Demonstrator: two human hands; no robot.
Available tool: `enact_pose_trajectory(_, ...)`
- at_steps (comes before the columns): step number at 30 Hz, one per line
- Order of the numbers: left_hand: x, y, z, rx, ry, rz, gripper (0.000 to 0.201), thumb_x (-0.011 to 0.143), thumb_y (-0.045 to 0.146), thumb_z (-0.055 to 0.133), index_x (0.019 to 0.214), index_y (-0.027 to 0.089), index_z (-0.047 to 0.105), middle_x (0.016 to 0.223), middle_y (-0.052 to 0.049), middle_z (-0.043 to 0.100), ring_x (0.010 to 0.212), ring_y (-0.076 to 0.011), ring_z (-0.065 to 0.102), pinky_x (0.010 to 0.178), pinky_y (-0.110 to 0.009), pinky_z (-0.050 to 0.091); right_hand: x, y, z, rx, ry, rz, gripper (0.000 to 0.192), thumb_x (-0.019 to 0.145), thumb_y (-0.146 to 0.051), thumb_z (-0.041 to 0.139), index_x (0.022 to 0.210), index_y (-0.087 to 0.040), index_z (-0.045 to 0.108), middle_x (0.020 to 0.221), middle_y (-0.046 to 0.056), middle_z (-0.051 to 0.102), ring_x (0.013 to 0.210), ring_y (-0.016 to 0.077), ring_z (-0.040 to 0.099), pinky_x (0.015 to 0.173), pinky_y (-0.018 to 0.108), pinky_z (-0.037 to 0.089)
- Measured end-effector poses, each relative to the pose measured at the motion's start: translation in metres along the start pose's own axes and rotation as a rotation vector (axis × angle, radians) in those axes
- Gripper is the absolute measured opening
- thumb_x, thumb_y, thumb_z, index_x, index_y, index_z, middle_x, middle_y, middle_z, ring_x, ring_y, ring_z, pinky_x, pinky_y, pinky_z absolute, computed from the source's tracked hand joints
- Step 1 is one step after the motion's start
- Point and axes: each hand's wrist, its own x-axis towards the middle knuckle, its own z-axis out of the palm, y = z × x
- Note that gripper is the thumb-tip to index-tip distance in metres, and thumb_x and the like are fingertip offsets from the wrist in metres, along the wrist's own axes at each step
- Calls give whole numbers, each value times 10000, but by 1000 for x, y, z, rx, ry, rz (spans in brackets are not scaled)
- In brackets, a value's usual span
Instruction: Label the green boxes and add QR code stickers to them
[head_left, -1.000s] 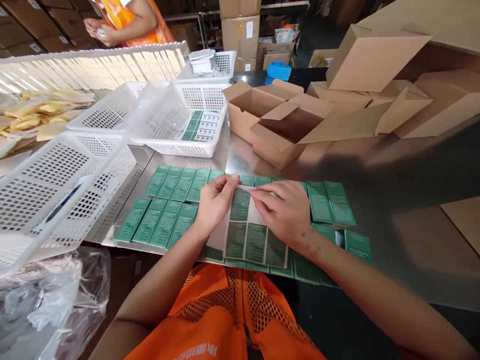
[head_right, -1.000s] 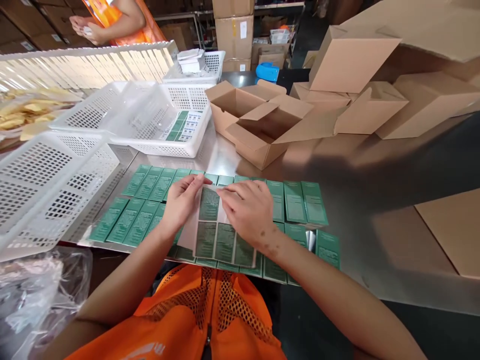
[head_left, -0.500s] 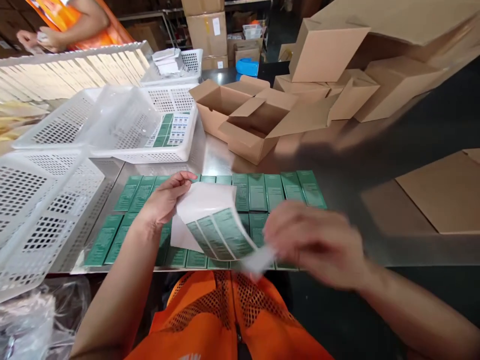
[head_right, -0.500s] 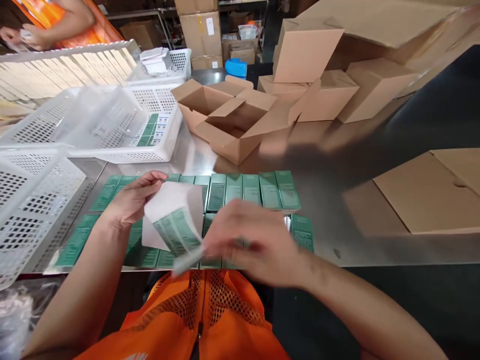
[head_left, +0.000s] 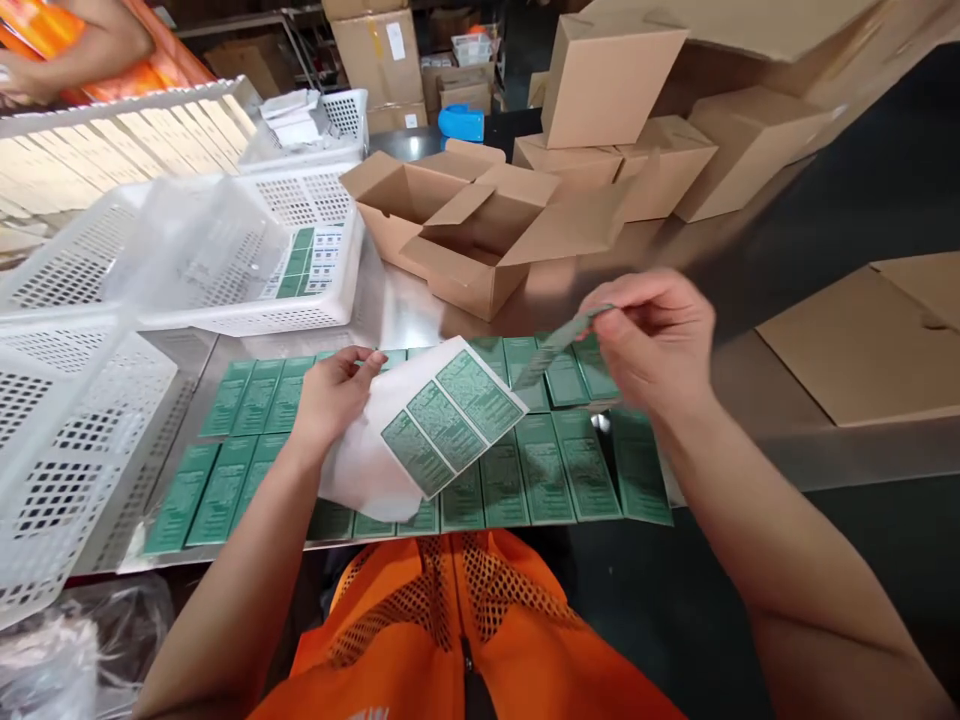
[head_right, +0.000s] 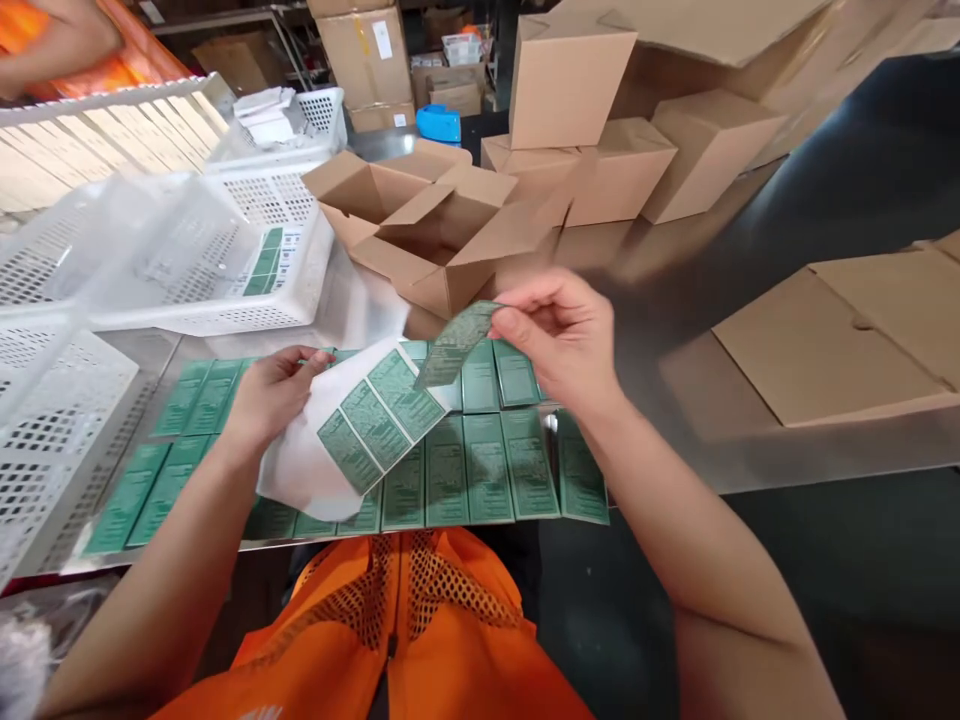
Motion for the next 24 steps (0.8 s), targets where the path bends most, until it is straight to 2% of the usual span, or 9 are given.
enact_pose_trajectory(3,-1,-1,-9,71,19,57,266,825,473,625,826,220,710,536,18,515,483,-128,425,477,-269,269,4,-13,-9,91,51,-85,276,735,-488,839,793,-308,637,711,-28,626,646,157,632,636,339,539)
enact_pose_trajectory(4,-2,1,-11,58,-23,79,248,811,461,646,829,223,713,512,30,471,463,-121,395,468,-271,250,7,-14,-11,115,39,-72,271,726,-473,850,790,-307,647,710,-27,638,642,153,633,631,333,533)
enact_pose_trajectory(6,-7,10,-13,12,-246,125,228,773,432,696,865,227,727,493,49,425,439,-109,356,455,-267,225,14,-11,-13,144,-19,27,285,693,-465,872,778,-286,666,690,-28,650,606,133,618,603,307,514)
enact_pose_trajectory(9,-15,26,-8,19,-688,179,252,737,401,737,919,227,752,498,51,457,444,-109,377,458,-259,238,25,5,-11,80,-199,312,324,638,-457,898,732,-234,683,623,-27,633,540,108,568,546,272,490)
enact_pose_trajectory(11,-20,38,1,77,-795,207,262,781,430,691,934,229,762,510,41,487,469,-122,408,481,-259,267,31,21,-6,3,-328,482,326,626,-440,901,716,-209,690,603,-18,625,528,107,549,521,267,486)
enact_pose_trajectory(13,-22,46,13,129,-765,218,312,847,478,603,937,226,764,561,19,552,524,-142,464,527,-264,317,34,36,0,-37,-406,581,317,626,-420,899,710,-196,691,602,-9,627,529,107,540,507,261,479)
enact_pose_trajectory(16,-24,53,35,149,-700,185,381,888,518,529,900,212,756,639,-8,621,599,-166,524,583,-273,361,36,52,11,-35,-414,633,296,630,-388,890,696,-192,679,582,-15,616,521,100,523,500,250,468)
enact_pose_trajectory(22,-29,56,63,152,-600,90,312,883,442,547,703,210,651,513,39,471,518,-145,430,548,-271,311,24,72,23,-76,-445,590,311,634,-430,863,713,-180,694,565,-19,612,517,100,519,502,242,435)
enact_pose_trajectory(24,-30,54,70,150,-568,46,278,881,391,548,682,212,622,515,40,477,513,-142,423,548,-271,311,18,80,24,-146,-448,562,289,659,-428,841,729,-182,707,576,-16,627,522,106,531,512,246,424)
